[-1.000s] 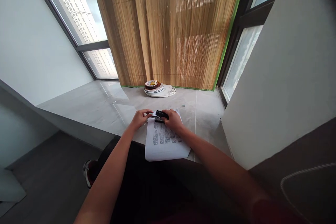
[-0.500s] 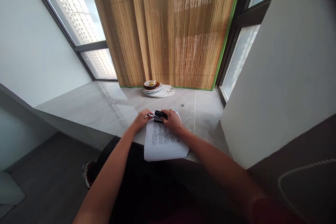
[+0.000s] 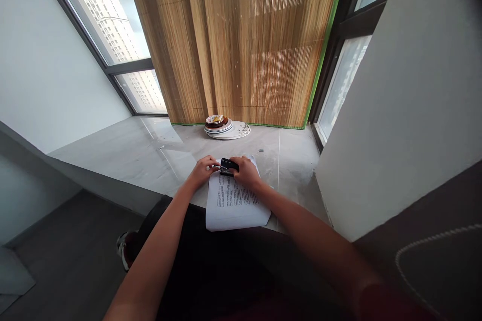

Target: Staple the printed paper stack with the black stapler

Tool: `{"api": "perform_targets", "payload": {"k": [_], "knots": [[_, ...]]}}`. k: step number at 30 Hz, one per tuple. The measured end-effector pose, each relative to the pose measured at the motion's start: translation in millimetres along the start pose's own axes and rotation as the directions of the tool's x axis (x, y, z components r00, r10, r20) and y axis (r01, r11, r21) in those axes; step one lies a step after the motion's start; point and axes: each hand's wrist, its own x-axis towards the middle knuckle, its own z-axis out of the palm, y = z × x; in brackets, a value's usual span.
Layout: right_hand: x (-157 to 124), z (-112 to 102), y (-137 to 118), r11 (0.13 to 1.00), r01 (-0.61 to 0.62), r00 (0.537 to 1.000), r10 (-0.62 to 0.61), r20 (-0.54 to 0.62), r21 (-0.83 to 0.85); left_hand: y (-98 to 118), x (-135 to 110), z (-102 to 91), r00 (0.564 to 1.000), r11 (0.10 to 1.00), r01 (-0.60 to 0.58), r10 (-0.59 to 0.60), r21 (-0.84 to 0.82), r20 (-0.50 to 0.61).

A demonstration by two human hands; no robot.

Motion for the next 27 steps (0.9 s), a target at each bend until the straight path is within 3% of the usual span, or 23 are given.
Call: {"api": "perform_targets", "payload": {"k": [14,22,27], "knots": [[-1.2,-2.9,-3.3,0.999,-0.036,0.999,0.036,0.02,-0.011,-0.7,1.6,3.2,0.993,0.994,0.039,-0.049,-0.098,-0.111],[-0.5,-2.1,-1.4,0.999,-0.03,0.999,0.03,0.018,-0.013,-0.8,0.8,3.7,0.994,0.997,0.054,-0.059,-0.057,-0.089],[0.3,-0.5,-0.9,0.999,-0.042,0.999,0.043,0.018,-0.023,-0.7,1.7,4.3,1.0,0.998,0.016,-0.017,-0.06,-0.014]]}}
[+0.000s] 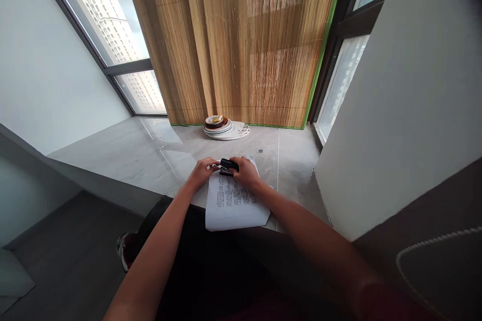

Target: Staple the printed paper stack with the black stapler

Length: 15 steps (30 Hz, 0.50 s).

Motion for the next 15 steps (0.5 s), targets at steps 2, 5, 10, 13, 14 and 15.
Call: {"api": "perform_targets", "payload": {"k": [2,5,10,13,14,15], "knots": [[0.2,0.3,-0.1,1.0,-0.003,1.0,0.003,0.0,0.001,0.2,0.5,1.1,0.999,1.0,-0.019,0.019,0.002,0.031],[0.4,0.2,-0.3,1.0,-0.001,1.0,0.001,0.001,0.006,-0.3,0.9,3.3,0.997,0.999,-0.037,0.036,0.025,0.061],[0.5,-0.2,-0.2,1.0,0.013,1.0,-0.013,0.001,0.011,-4.0,0.4,6.2,0.996,0.996,-0.064,0.06,0.062,0.062],[0.5,0.5,0.4,1.0,0.016,1.0,-0.016,-0.004,0.006,-6.1,0.1,6.3,0.998,0.995,-0.05,0.045,0.09,0.05],[0.6,0.9,0.7,1.0,0.017,1.0,-0.017,-0.006,0.007,-6.6,0.0,6.1,0.998,0.994,-0.04,0.036,0.101,0.045],[0.6,1.4,1.1,1.0,0.02,1.0,-0.02,-0.009,0.008,-7.0,-0.1,5.9,0.999,0.993,-0.032,0.028,0.11,0.042]]}}
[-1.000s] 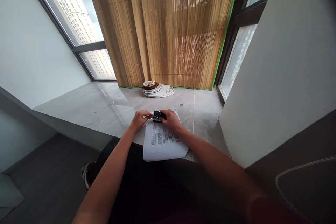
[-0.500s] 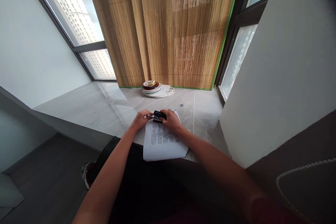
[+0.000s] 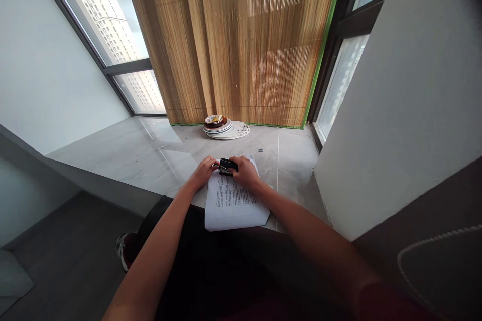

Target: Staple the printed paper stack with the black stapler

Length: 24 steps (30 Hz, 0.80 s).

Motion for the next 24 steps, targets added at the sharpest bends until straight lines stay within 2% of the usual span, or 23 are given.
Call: {"api": "perform_targets", "payload": {"k": [9,15,24], "knots": [[1.1,3.7,3.4,1.0,0.011,1.0,-0.011,-0.012,0.007,3.6,-0.2,-3.6,1.0,0.996,-0.016,0.018,0.089,-0.02],[2.3,6.2,5.5,1.0,0.03,1.0,-0.03,-0.006,0.003,8.6,1.1,-5.6,0.999,1.0,0.011,-0.011,0.016,-0.034],[0.5,2.8,2.7,0.999,0.023,1.0,-0.023,-0.011,0.022,3.0,-0.1,-8.9,0.991,0.989,0.128,-0.13,-0.073,-0.025]]}}
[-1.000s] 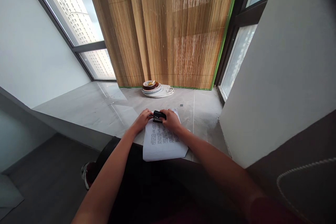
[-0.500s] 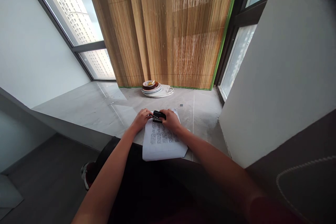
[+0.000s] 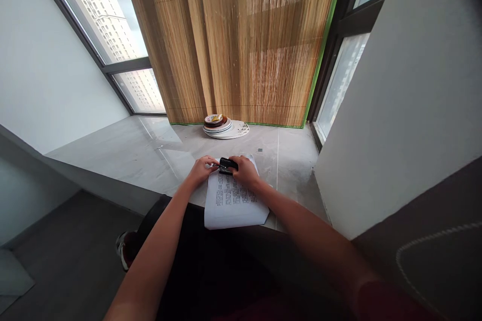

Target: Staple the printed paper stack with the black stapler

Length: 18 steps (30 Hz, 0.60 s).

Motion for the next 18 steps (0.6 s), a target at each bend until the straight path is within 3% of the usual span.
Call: {"api": "perform_targets", "payload": {"k": [8,12,18], "knots": [[4,-8,1,0.998,0.001,0.999,0.002,-0.039,0.059,10,-7,-20.0,0.989,0.988,0.143,-0.145,-0.065,-0.029],[10,-17,10,0.963,0.175,0.984,-0.177,-0.005,0.204,19,-10,-27.7,0.998,0.989,0.052,-0.047,-0.136,0.04],[7,-19,10,0.893,0.348,0.918,-0.387,0.092,0.286,28,-10,-21.9,0.994,0.997,-0.034,0.041,-0.07,0.101]]}}
